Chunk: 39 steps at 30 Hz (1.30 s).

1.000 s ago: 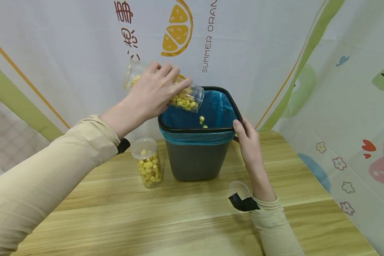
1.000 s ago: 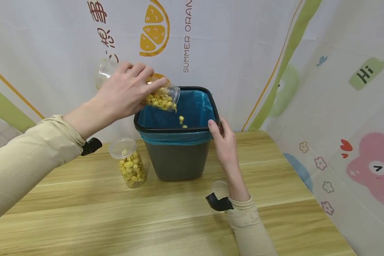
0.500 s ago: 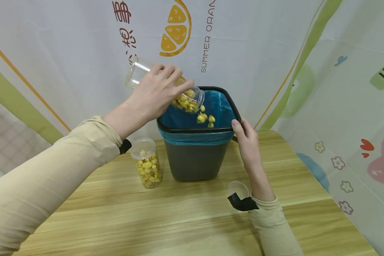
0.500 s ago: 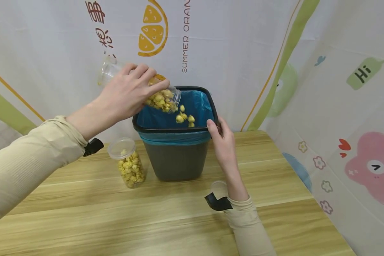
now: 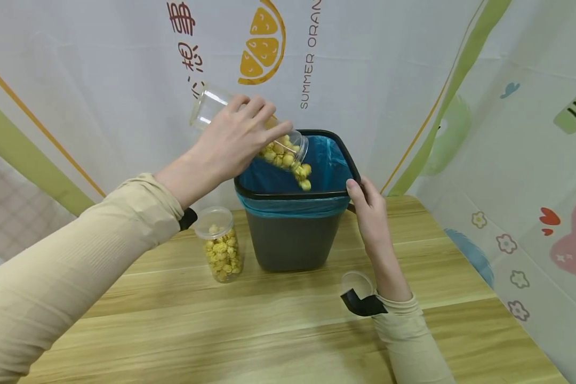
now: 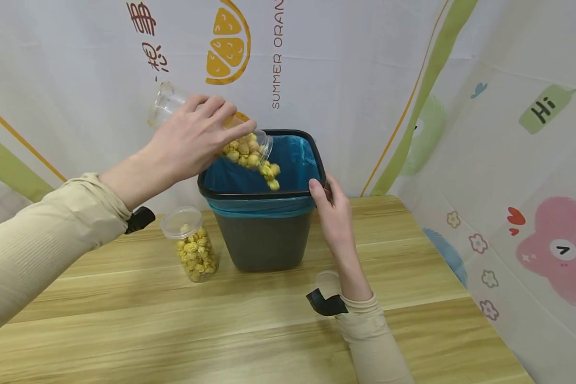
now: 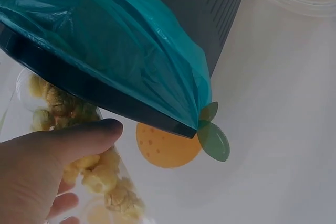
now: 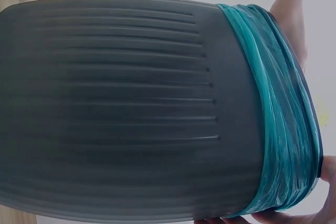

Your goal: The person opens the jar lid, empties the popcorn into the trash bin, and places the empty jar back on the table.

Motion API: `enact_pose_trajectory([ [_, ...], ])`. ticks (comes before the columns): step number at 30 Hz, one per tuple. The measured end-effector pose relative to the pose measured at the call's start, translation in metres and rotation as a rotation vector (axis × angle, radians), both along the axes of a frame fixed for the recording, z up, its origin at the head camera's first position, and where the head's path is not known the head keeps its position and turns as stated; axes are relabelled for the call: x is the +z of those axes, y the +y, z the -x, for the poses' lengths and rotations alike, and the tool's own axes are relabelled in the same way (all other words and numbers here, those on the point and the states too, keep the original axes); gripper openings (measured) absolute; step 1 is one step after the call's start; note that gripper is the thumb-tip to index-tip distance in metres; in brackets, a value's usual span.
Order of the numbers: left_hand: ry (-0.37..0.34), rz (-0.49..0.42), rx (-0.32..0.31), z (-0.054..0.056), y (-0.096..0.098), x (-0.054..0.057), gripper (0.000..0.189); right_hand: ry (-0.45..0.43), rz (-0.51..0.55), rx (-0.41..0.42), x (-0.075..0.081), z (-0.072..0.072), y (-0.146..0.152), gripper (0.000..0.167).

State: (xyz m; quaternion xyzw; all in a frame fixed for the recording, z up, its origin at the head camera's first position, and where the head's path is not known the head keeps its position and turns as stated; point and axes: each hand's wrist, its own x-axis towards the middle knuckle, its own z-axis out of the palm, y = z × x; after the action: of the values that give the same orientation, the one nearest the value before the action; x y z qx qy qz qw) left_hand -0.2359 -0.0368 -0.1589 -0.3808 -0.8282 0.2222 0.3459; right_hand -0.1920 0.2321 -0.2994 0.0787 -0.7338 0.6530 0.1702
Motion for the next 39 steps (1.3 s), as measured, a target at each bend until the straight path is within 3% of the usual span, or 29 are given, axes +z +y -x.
enact_pose_trajectory([
  [15,-0.045,0.0,-0.01,0.0013,0.0047,0.0025,0.043,-0.012,-0.005,0.005,0.0001,-0.0005,0.0018,0.049],
  [29,-0.017,0.032,0.003,0.0043,0.0065,0.0042,0.04,-0.009,-0.004,0.011,0.0004,0.0,0.0019,0.05],
  [39,-0.001,0.099,0.048,0.0027,0.0099,0.0062,0.057,-0.009,0.006,0.017,0.0006,-0.0005,0.0023,0.049],
])
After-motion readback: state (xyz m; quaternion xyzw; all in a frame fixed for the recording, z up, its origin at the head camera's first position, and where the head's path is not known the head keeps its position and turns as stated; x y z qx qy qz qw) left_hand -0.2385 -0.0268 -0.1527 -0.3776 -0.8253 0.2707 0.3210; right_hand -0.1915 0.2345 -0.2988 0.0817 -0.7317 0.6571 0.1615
